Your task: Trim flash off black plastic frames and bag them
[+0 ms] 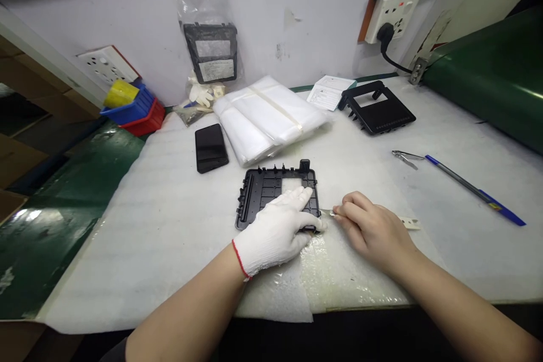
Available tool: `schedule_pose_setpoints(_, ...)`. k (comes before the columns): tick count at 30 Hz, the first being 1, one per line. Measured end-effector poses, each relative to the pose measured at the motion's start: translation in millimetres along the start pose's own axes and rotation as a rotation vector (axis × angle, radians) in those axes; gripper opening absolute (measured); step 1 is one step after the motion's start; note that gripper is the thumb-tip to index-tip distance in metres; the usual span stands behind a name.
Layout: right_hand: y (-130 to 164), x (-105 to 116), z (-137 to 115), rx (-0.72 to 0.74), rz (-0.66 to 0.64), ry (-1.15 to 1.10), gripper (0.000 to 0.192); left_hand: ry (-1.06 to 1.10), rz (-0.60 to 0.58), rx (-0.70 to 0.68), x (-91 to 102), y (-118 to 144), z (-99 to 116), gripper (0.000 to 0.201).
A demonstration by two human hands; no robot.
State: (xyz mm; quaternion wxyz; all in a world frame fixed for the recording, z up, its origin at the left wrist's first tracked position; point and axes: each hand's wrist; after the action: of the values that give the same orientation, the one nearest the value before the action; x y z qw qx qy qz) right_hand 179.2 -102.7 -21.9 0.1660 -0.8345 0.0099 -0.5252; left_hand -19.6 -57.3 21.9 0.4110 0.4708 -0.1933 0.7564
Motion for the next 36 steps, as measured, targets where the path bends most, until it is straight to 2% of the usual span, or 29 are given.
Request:
schedule_pose_setpoints(8, -1, 4, 0, 0.014, -0.134, -0.014, 0.019, -0.004, 0.000, 0.002, -0.4, 0, 0, 0.036)
schedule_pose_setpoints(14, -3, 1, -4, -0.011, -0.120, 0.034, 0.019, -0.018, 0.013, -0.002, -1.7, 0, 0, 0.034)
schedule_pose_setpoints(17, -1, 0, -5, -0.040, -0.022, 0.034, 0.021, -0.008, 0.029, 0.001, -1.6, 0, -1, 0.032)
schedule_pose_setpoints(20, 2, -1, -1, -0.135, 0.211, 0.144, 0.019, -0.008, 0.068, -0.038, -1.1, 2, -1, 0.033)
schedule_pose_setpoints(22, 2, -2, 5, -0.181, 0.318, 0.254, 0.016, -0.019, 0.136, -0.041, 0.3, 4, 1, 0.027)
schedule_pose_setpoints(26, 5, 7, 17, -0.142, 0.381, 0.345, 0.017, -0.046, 0.330, 0.058, 9.5, 17, 13, 0.013)
schedule_pose_setpoints(28, 8, 21, 14, -0.058, 0.432, 0.338, 0.021, 0.073, 0.450, 0.062, 16.7, 32, 23, 0.014)
schedule_pose_setpoints(31, 18, 55, -9, 0.138, 0.462, 0.169, 0.029, 0.519, 0.565, -0.093, 25.1, 57, 43, 0.009)
schedule_pose_setpoints(34, 31, 94, -45, 0.355, 0.454, 0.003, 0.031, 0.990, 0.501, -0.266, 25.3, 73, 66, 0.024)
schedule_pose_setpoints(36, 41, 112, -66, 0.460, 0.471, -0.045, 0.025, 1.162, 0.408, -0.301, 21.6, 76, 79, 0.032)
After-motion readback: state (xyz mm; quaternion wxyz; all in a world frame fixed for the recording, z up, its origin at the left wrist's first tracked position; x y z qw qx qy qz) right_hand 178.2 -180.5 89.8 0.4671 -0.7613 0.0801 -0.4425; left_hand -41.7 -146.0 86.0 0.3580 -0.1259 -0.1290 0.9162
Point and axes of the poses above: each hand's wrist, its own y-axis away from the middle knuckle, its own x-axis out of the back of the hand, z = x × y, and after that the axes turned 5 degrees about -x, right-handed
